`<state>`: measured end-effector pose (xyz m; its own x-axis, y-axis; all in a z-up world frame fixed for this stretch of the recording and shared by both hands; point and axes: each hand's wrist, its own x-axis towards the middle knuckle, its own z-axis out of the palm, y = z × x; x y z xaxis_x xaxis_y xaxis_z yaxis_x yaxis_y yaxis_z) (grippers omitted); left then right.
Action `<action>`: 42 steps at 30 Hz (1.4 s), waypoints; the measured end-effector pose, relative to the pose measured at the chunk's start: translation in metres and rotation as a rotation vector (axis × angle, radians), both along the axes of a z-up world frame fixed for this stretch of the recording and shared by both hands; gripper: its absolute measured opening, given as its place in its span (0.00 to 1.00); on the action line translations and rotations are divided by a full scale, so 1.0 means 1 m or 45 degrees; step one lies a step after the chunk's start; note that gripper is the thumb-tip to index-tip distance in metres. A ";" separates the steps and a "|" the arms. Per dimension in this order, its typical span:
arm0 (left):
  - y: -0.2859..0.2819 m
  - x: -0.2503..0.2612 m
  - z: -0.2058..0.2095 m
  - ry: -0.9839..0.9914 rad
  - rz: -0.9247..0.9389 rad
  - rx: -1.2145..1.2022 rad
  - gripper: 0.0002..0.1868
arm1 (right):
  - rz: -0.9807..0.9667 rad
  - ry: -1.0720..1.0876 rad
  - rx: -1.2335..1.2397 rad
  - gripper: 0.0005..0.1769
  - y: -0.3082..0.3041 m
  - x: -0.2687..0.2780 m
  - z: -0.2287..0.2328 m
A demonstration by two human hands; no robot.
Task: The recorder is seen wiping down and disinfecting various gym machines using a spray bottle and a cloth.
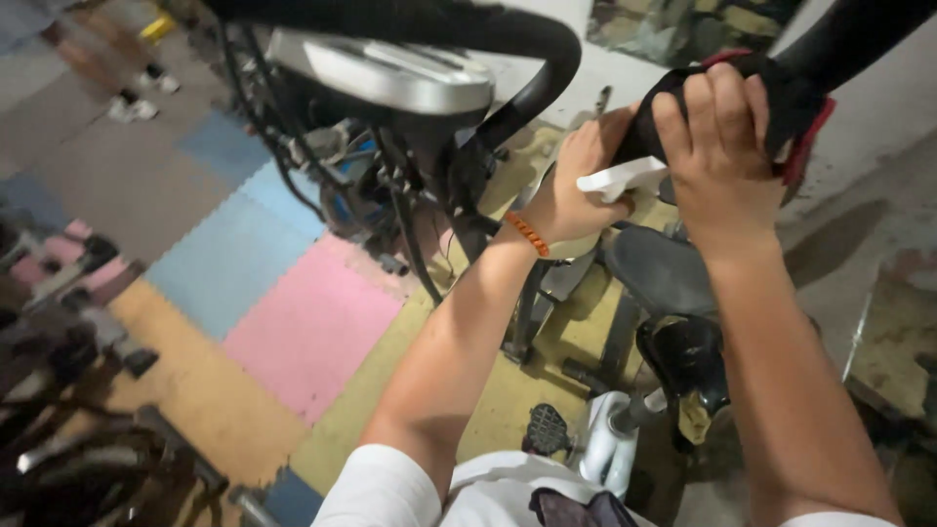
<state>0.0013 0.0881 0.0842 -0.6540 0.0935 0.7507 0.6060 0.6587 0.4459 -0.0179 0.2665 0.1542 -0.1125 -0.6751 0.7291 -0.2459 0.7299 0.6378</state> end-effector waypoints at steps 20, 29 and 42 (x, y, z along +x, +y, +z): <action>0.036 0.016 0.014 0.121 0.041 0.169 0.48 | 0.009 0.087 0.245 0.35 0.059 -0.031 -0.010; 0.030 0.005 -0.005 0.163 0.043 0.134 0.55 | 0.375 -0.576 -0.420 0.41 0.037 -0.076 -0.070; 0.024 0.022 0.018 0.021 0.022 0.144 0.49 | 0.123 -0.248 -0.540 0.26 0.031 -0.073 -0.009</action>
<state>0.0228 0.1121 0.1026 -0.6420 -0.0034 0.7667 0.6029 0.6154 0.5077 -0.0911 0.2972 0.1453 -0.2260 -0.3368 0.9141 -0.4108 0.8838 0.2240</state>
